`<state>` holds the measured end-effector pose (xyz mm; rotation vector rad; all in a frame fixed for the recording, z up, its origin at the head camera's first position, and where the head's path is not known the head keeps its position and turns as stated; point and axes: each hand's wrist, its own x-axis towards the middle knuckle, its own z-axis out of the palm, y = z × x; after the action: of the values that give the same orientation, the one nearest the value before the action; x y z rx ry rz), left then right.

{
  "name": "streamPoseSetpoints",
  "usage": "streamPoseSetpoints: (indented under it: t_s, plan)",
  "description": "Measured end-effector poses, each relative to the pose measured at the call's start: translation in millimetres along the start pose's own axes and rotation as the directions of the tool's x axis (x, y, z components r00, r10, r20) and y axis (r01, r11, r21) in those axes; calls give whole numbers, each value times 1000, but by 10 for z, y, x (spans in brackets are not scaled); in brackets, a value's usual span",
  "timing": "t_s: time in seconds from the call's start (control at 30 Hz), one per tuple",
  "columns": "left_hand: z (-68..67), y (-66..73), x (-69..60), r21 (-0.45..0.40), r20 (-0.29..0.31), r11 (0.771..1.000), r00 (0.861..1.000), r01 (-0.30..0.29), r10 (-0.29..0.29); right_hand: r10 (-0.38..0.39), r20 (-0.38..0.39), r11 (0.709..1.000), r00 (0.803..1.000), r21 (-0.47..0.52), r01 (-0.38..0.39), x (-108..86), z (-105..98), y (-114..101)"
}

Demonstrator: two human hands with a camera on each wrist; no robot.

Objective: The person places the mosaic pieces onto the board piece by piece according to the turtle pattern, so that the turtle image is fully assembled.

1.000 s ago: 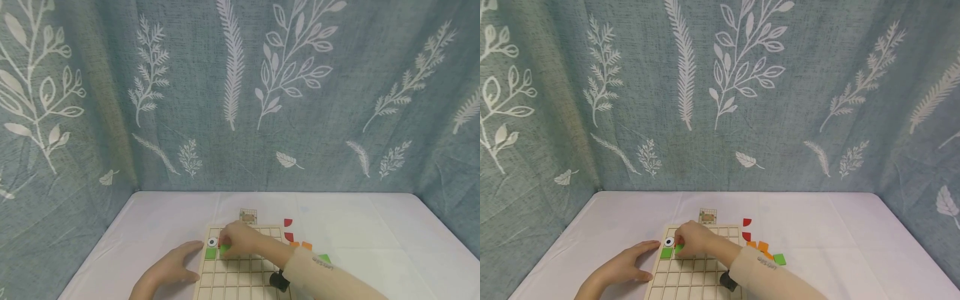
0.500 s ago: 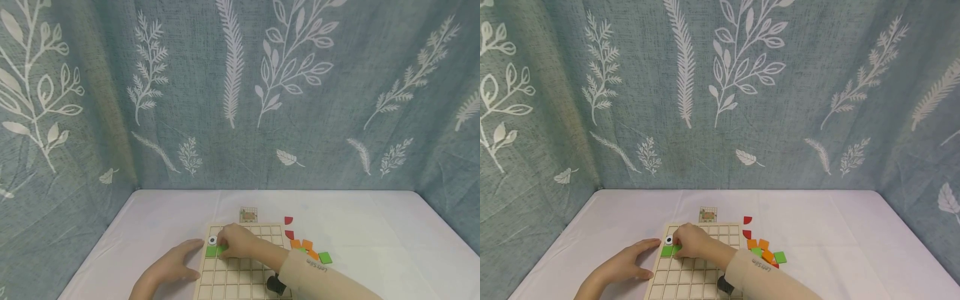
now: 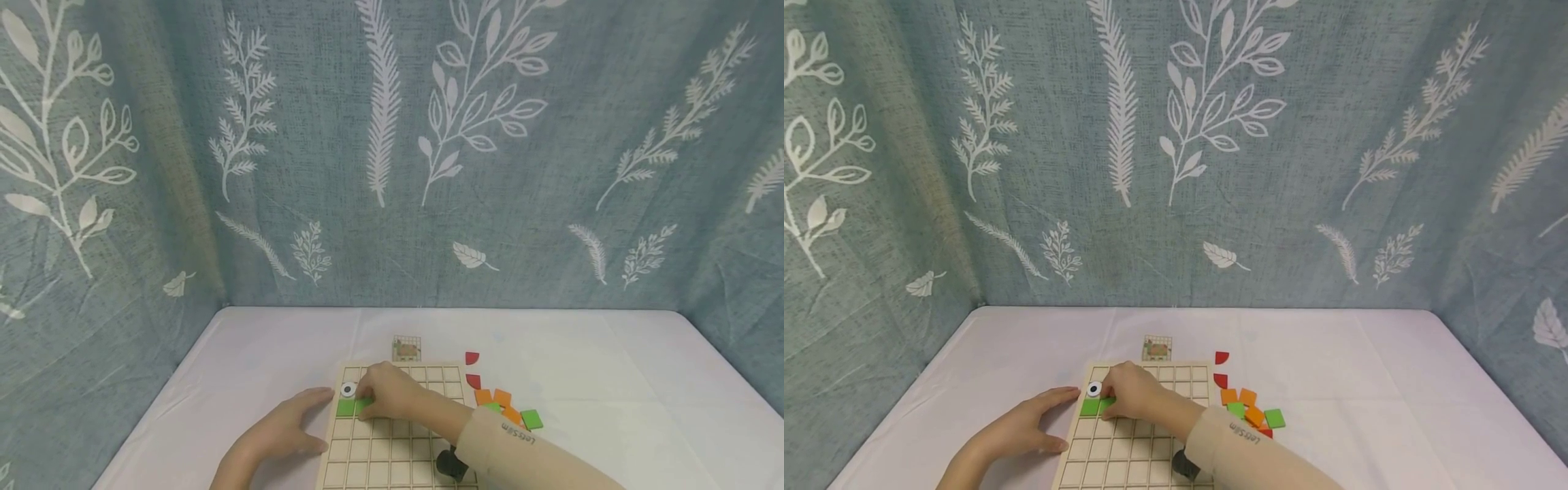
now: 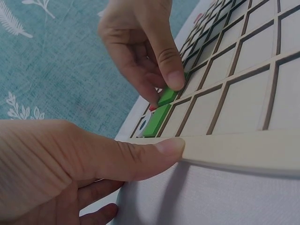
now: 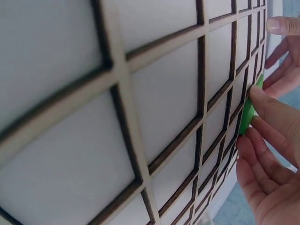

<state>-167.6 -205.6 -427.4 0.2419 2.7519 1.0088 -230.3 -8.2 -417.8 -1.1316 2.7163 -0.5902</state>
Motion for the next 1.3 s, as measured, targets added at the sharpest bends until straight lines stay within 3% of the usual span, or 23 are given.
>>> streamPoseSetpoints:
  t_s: [0.3,0.77,1.0,1.3]
  plan:
    - [-14,7,8,-6,2,1000,1000,-10,10,25,-17,999,1000,27,-25,-15,7,-5]
    - [-25,-4,12,17,-4,1000,1000,-26,26,-26,-35,1000,999,-14,25,-31,-21,-29]
    - [-1,5,3,-6,1,1000,1000,8,-8,22,-6,999,1000,27,-22,-32,-25,-37]
    - [0,1,5,4,-1,1000,1000,13,-13,-19,35,999,999,31,18,-28,-56,4]
